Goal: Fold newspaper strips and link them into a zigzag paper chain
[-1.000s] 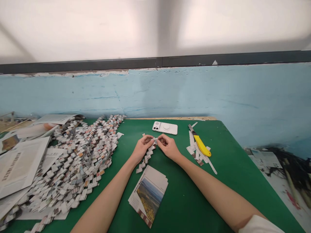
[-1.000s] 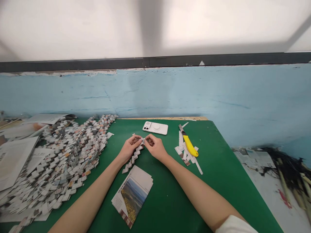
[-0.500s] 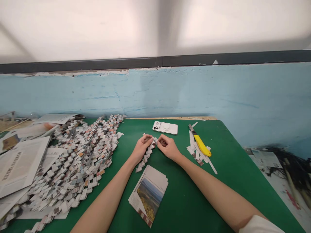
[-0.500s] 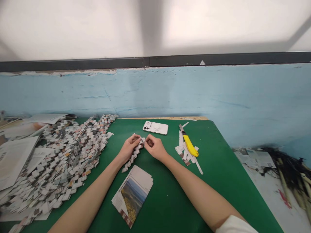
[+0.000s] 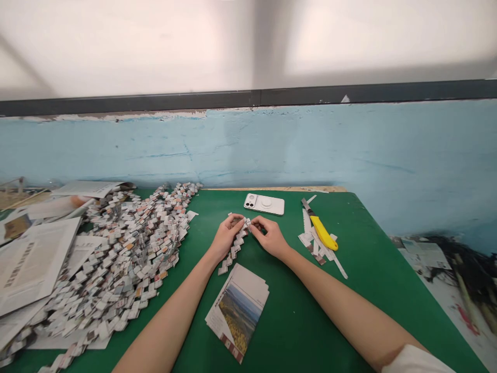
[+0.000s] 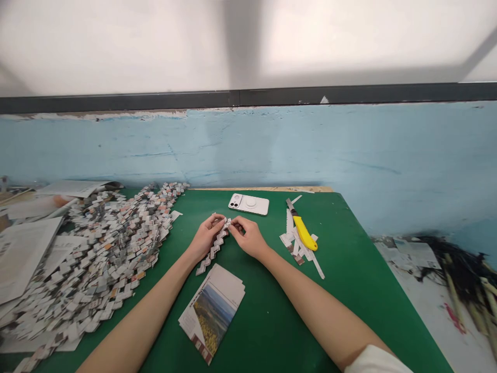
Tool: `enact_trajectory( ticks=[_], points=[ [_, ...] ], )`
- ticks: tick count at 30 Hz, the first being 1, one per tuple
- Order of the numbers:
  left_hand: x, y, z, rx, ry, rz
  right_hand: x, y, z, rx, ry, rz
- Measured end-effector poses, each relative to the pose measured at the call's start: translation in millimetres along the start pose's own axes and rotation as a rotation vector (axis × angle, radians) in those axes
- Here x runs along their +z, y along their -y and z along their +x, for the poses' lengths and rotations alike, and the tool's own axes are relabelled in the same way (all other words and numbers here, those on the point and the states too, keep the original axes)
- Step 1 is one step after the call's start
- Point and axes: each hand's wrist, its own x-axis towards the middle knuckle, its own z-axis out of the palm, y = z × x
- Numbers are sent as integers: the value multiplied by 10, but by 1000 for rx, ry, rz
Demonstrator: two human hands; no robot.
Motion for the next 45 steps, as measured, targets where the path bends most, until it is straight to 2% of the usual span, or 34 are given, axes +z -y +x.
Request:
enact_trajectory(
  ticks=[7,11,18,24,29,45],
  points=[
    [19,-26,-23,22,11,85,8,-19,8,53,-20,-24],
    [9,-11,-7,1,8,25,13,-19,5,71,-42,21],
    [-10,-29,37,-46,-75,-156,42,-56,17,150,-78,254],
    [-8,-48,30,-36,-89,-191,47,-41,-1,211,-27,321],
    [-11,-41,36,-31,-103,-177,50,-28,-4,203,28,326],
    [9,-82,3,1,-54,-180,21,-29,11,133,50,277]
  ],
)
